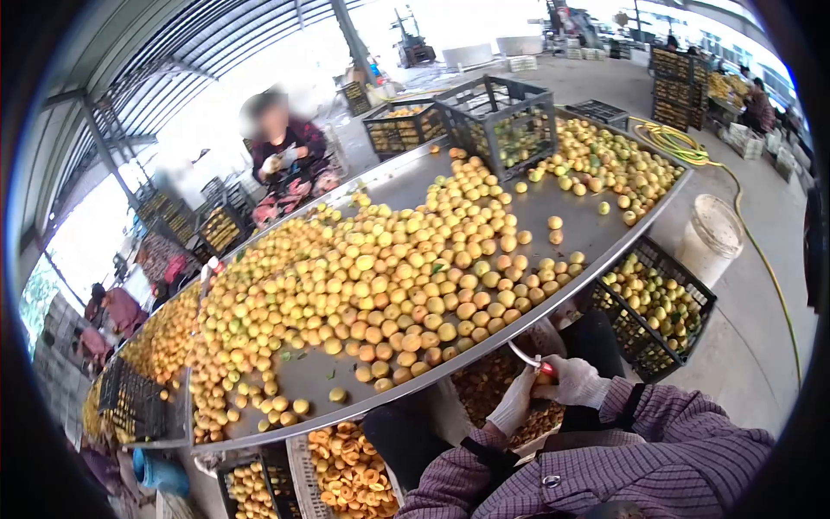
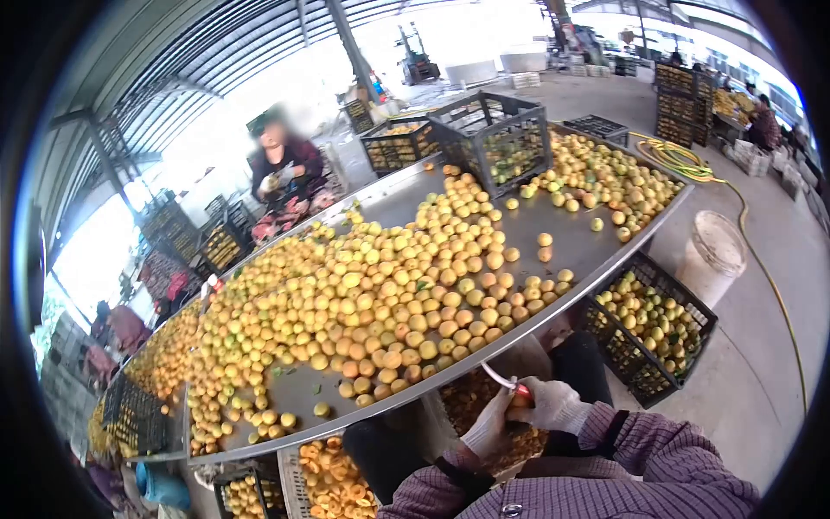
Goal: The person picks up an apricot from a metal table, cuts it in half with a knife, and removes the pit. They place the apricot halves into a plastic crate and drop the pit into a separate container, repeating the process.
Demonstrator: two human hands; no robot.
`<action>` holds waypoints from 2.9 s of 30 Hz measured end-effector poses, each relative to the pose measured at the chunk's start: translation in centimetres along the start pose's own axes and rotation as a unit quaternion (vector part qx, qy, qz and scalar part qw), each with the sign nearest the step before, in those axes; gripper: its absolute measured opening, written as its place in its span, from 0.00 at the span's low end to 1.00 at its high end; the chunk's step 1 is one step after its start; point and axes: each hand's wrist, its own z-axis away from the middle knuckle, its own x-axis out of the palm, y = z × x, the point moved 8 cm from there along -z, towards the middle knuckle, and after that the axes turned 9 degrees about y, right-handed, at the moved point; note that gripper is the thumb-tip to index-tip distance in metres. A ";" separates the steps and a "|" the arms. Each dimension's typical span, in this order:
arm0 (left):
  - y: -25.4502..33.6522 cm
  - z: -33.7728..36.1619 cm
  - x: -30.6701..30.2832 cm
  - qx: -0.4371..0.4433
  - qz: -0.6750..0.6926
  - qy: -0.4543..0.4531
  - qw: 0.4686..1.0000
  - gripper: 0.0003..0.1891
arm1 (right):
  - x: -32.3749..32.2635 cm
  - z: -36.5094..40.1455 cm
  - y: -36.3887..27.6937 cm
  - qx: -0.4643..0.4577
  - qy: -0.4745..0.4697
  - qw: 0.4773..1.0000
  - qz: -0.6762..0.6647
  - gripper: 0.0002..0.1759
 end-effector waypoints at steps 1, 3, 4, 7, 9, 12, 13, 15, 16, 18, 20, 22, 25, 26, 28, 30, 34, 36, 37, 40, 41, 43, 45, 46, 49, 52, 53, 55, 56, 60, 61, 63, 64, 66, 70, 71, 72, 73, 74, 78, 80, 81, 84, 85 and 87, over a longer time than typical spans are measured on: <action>-1.7 0.3 0.6 -0.134 0.139 -0.001 0.981 0.24 | -0.3 0.3 -0.1 0.021 -0.022 0.999 0.017 0.43; -3.4 0.3 1.2 -0.193 0.207 0.023 0.959 0.24 | -0.6 0.8 0.0 0.030 -0.016 0.999 0.023 0.41; -4.3 0.4 1.5 -0.238 0.263 0.064 0.933 0.28 | -0.2 0.6 0.4 0.018 -0.015 1.000 0.012 0.39; -2.1 0.7 2.7 -0.257 0.331 0.068 0.905 0.30 | 0.4 0.5 1.0 0.025 0.009 0.998 -0.058 0.37; -2.7 0.5 2.6 -0.256 0.348 0.078 0.898 0.29 | 0.8 0.3 1.5 0.033 0.027 0.996 -0.083 0.39; -1.9 0.6 2.8 -0.249 0.343 0.099 0.900 0.28 | 1.0 0.2 1.7 0.031 0.036 0.994 -0.101 0.41; -2.0 0.7 2.5 -0.251 0.352 0.119 0.894 0.27 | 1.2 0.2 1.6 0.025 0.033 0.994 -0.104 0.40; -3.5 0.1 3.0 -0.273 0.387 0.104 0.875 0.25 | 1.4 0.3 2.1 0.026 0.053 0.994 -0.094 0.39; -4.8 0.1 2.6 -0.287 0.426 0.101 0.852 0.24 | 2.0 0.1 1.7 0.016 0.063 0.994 -0.084 0.37; -8.0 -0.7 1.5 -0.211 0.409 0.160 0.873 0.23 | 2.2 0.1 1.6 0.004 0.114 0.988 -0.105 0.32; -10.1 -0.8 -0.6 -0.170 0.270 0.242 0.916 0.23 | 3.3 -0.4 1.8 0.028 0.154 0.982 -0.109 0.25; -2.2 1.2 -2.5 -0.097 -0.086 0.311 0.942 0.25 | 3.0 -1.0 -0.4 0.024 0.154 0.978 -0.138 0.20; 0.3 1.4 -2.9 -0.075 -0.118 0.306 0.942 0.25 | 3.2 -1.6 -1.1 0.023 0.206 0.971 -0.121 0.15; -1.0 1.5 -3.2 -0.104 -0.009 0.305 0.947 0.26 | 3.8 -2.4 -0.8 0.015 0.205 0.971 -0.123 0.15; -1.5 1.5 -2.6 -0.098 0.090 0.362 0.923 0.27 | 5.7 -3.9 1.6 0.071 0.218 0.879 -0.418 0.20; -2.6 1.0 -2.9 -0.110 0.122 0.354 0.921 0.26 | 5.1 -4.4 1.0 0.081 0.204 0.872 -0.438 0.21; -3.3 -0.4 -0.8 -0.147 0.558 -0.072 0.814 0.26 | 5.7 -5.0 3.8 0.161 0.123 0.782 -0.589 0.24; -0.3 -1.0 -1.0 -0.101 0.463 -0.005 0.880 0.26 | 5.3 -3.7 3.3 0.252 0.011 0.654 -0.713 0.25; -0.1 -1.6 -1.1 -0.112 0.471 0.026 0.875 0.26 | 4.1 -3.2 2.8 0.268 0.024 0.643 -0.717 0.24; 0.7 -1.6 -1.2 -0.129 0.497 0.100 0.852 0.27 | 3.4 -2.2 2.1 0.209 0.010 0.645 -0.735 0.23; 0.6 -1.5 -1.6 -0.134 0.515 0.138 0.835 0.29 | 2.7 -1.6 0.7 0.176 0.010 0.728 -0.662 0.21; -1.6 -1.5 -1.9 -0.155 0.564 0.127 0.801 0.29 | 2.3 -0.7 -1.9 0.119 -0.015 0.852 -0.510 0.21; -1.2 -1.5 -1.5 -0.170 0.612 0.104 0.765 0.30 | 2.9 -1.3 -2.1 0.067 0.026 0.913 -0.402 0.22; -1.1 -1.5 -1.3 -0.170 0.611 0.104 0.766 0.30 | 2.7 -1.5 -1.7 0.056 0.040 0.942 -0.329 0.22; -1.2 -1.0 -1.1 -0.217 0.612 0.157 0.744 0.28 | 1.4 -1.8 -0.2 0.045 0.105 0.938 -0.329 0.18; -0.9 -1.1 -0.4 -0.174 0.570 0.073 0.800 0.27 | -2.3 -1.6 -1.3 0.031 0.080 0.814 -0.574 0.13; 0.1 -0.7 0.1 -0.209 0.542 0.122 0.805 0.26 | -3.5 -2.1 -1.7 -0.011 0.090 0.811 -0.578 0.12; -0.6 -0.3 0.8 -0.224 0.517 0.085 0.822 0.27 | -4.1 -3.0 -1.6 -0.016 0.096 0.761 -0.641 0.10; -0.4 -0.1 1.4 -0.231 0.491 0.050 0.839 0.27 | -4.5 -3.0 -1.8 -0.028 0.102 0.745 -0.659 0.10; -0.2 0.6 2.9 -0.249 0.406 0.010 0.879 0.30 | -3.5 -3.1 -1.6 -0.049 0.054 0.624 -0.778 0.06; -0.1 0.8 3.3 -0.254 0.397 -0.001 0.882 0.31 | -3.2 -2.9 -1.2 -0.040 0.075 0.621 -0.779 0.05; 0.2 1.2 3.9 -0.262 0.395 0.001 0.881 0.31 | -3.0 -2.6 -0.7 -0.023 0.097 0.636 -0.766 0.06; 0.1 1.3 3.9 -0.265 0.392 0.005 0.881 0.31 | -2.9 -2.5 -0.4 -0.010 0.115 0.650 -0.752 0.07; -0.7 1.4 3.9 -0.286 0.415 0.004 0.864 0.31 | -2.9 -2.3 -0.5 -0.010 0.119 0.672 -0.731 0.08; -1.9 1.4 3.9 -0.303 0.445 -0.003 0.843 0.29 | -2.1 -1.7 -1.2 -0.008 0.098 0.735 -0.671 0.07; -1.2 1.5 4.1 -0.304 0.445 -0.002 0.843 0.29 | -2.0 -1.7 -1.3 -0.036 0.114 0.777 -0.618 0.08; -0.1 1.5 3.6 -0.282 0.363 0.030 0.888 0.26 | -1.9 -1.6 -1.5 -0.063 0.128 0.814 -0.563 0.09; 0.5 1.4 2.9 -0.257 0.276 0.062 0.924 0.22 | -1.7 -1.6 -1.8 -0.091 0.143 0.811 -0.560 0.11; 0.0 1.4 2.8 -0.259 0.276 0.063 0.924 0.22 | -1.6 -1.7 -2.0 -0.090 0.142 0.810 -0.561 0.11; -2.3 1.5 2.9 -0.317 0.376 0.084 0.867 0.18 | -0.6 -3.9 0.6 0.021 0.137 0.614 -0.777 0.16; -2.0 1.7 3.5 -0.340 0.428 0.079 0.834 0.16 | 0.1 -4.0 1.6 0.093 0.157 0.581 -0.793 0.17; -1.6 1.7 3.6 -0.339 0.428 0.080 0.834 0.16 | -0.2 -4.0 1.2 0.093 0.156 0.581 -0.793 0.17; -1.6 1.7 3.4 -0.327 0.420 0.091 0.841 0.17 | 0.7 -3.7 1.8 0.161 0.163 0.549 -0.804 0.19; -2.2 1.6 3.5 -0.313 0.417 0.061 0.851 0.17 | 1.1 -3.9 2.4 0.168 0.154 0.544 -0.807 0.20; -1.8 1.3 3.8 -0.297 0.413 0.030 0.860 0.18 | 1.8 -4.2 2.7 0.181 0.136 0.538 -0.812 0.22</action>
